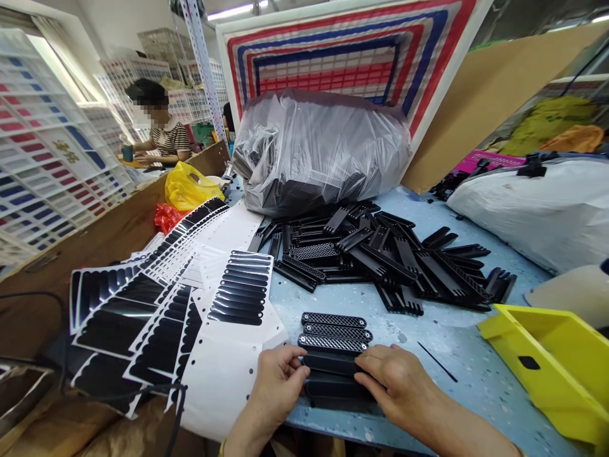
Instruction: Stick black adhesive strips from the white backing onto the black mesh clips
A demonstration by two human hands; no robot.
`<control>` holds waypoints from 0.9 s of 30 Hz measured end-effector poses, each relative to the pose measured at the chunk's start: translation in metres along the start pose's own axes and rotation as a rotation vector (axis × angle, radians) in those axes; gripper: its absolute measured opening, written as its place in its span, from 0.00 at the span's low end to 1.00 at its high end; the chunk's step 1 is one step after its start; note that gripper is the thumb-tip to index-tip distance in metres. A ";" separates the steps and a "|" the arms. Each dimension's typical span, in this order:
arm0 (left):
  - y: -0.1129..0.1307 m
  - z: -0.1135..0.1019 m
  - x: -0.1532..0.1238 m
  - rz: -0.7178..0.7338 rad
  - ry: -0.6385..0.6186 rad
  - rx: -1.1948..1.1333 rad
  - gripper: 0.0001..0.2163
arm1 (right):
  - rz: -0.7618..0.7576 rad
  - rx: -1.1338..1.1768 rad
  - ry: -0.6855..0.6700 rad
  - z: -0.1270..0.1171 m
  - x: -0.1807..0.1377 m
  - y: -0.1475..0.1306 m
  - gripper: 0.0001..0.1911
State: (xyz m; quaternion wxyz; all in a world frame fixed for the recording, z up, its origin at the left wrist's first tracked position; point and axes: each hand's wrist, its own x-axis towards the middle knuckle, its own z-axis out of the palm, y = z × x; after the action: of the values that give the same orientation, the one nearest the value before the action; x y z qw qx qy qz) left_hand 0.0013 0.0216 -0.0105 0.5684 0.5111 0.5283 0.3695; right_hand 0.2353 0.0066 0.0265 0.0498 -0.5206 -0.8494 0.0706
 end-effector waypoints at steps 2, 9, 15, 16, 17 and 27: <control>0.002 0.000 0.000 -0.013 -0.002 -0.013 0.15 | 0.000 -0.017 -0.016 -0.002 0.001 0.000 0.11; 0.003 0.001 0.000 -0.018 0.018 -0.041 0.13 | -0.041 -0.013 0.000 -0.009 0.005 -0.002 0.10; 0.006 0.001 0.001 -0.057 0.010 -0.078 0.12 | -0.021 -0.002 0.000 -0.008 0.006 -0.004 0.10; 0.006 0.000 0.002 -0.080 0.003 -0.090 0.13 | -0.021 -0.005 -0.002 -0.009 0.006 -0.004 0.10; 0.007 0.000 0.003 -0.103 -0.005 -0.103 0.14 | -0.020 -0.009 -0.007 -0.009 0.006 -0.004 0.10; 0.015 0.004 0.010 -0.174 0.015 -0.081 0.14 | 0.017 -0.031 -0.047 -0.015 0.007 -0.011 0.10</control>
State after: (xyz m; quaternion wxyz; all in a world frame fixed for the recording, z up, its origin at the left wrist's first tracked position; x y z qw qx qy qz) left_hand 0.0086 0.0332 0.0015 0.6146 0.4371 0.5597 0.3434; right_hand 0.2246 0.0091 0.0432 0.0209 -0.5269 -0.8468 0.0702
